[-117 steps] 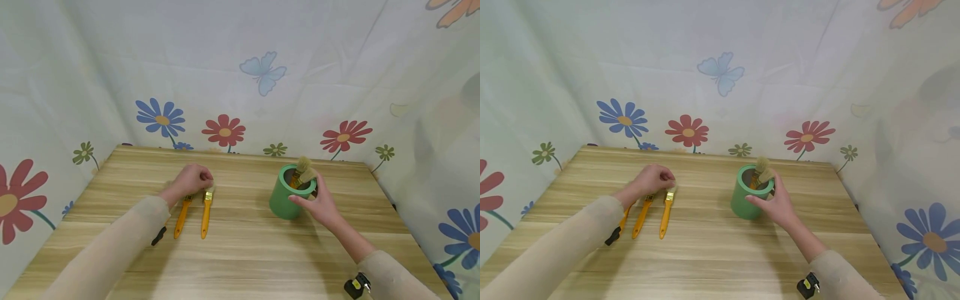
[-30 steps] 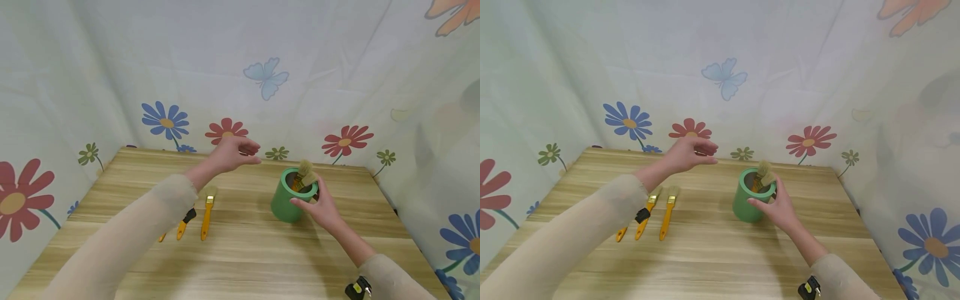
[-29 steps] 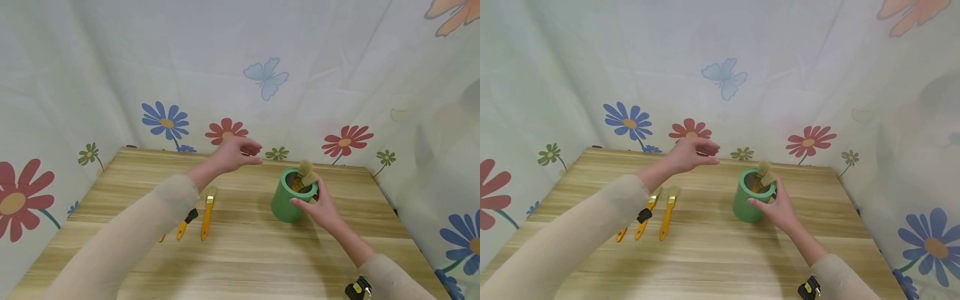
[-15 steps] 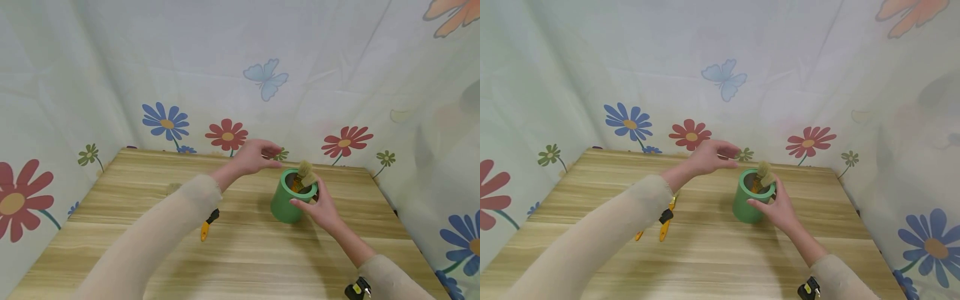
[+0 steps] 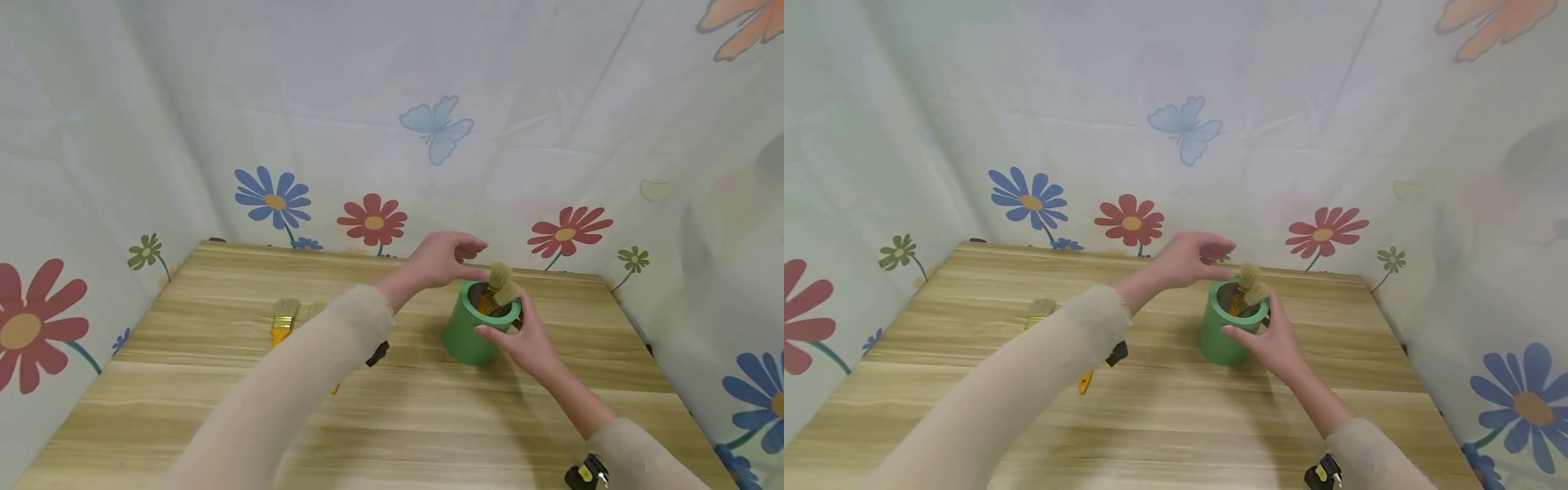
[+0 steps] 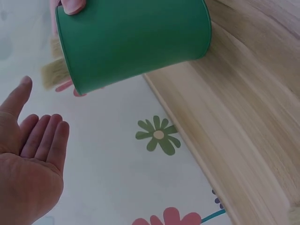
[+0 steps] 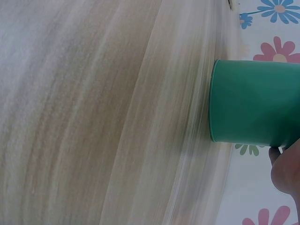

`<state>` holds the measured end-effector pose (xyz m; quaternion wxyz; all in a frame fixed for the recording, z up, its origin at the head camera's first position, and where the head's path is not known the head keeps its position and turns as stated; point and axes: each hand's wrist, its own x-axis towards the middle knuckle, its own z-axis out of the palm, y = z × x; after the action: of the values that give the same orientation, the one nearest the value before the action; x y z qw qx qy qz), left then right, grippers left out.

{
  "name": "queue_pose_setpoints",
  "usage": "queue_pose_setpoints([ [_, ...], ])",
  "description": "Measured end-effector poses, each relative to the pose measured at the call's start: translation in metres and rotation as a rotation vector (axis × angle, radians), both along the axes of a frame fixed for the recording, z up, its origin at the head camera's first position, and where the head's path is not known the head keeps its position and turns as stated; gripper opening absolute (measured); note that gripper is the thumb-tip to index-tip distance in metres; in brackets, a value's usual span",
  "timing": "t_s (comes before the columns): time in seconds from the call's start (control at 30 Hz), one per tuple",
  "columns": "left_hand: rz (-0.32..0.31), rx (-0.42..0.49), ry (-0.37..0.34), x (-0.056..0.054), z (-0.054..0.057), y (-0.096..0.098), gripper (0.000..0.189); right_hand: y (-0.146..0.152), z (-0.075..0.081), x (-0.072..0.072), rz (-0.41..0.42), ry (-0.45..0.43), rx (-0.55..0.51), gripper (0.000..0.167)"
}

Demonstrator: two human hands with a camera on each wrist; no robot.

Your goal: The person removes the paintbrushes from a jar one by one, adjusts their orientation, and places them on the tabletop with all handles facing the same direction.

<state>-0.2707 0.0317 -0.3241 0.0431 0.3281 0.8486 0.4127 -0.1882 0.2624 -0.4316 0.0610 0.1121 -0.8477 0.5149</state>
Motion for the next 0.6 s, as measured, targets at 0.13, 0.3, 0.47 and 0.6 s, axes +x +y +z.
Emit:
queue_pose_setpoints([
  [0.13, -0.001, -0.003, -0.004, 0.0, -0.002, 0.009, 0.062, 0.001, -0.002, -0.001, 0.011, 0.012, 0.0, 0.094],
  [0.3, 0.01, -0.016, 0.014, -0.002, -0.007, 0.019, 0.06, 0.002, -0.002, -0.001, 0.015, 0.019, -0.002, 0.093],
  [0.47, 0.017, -0.023, 0.035, -0.005, -0.012, 0.026, 0.058, 0.002, -0.001, -0.001, 0.016, 0.023, 0.002, 0.092],
  [0.6, 0.013, -0.024, 0.051, -0.006, -0.014, 0.03, 0.056, 0.002, -0.001, -0.001, 0.014, 0.022, 0.007, 0.092],
])
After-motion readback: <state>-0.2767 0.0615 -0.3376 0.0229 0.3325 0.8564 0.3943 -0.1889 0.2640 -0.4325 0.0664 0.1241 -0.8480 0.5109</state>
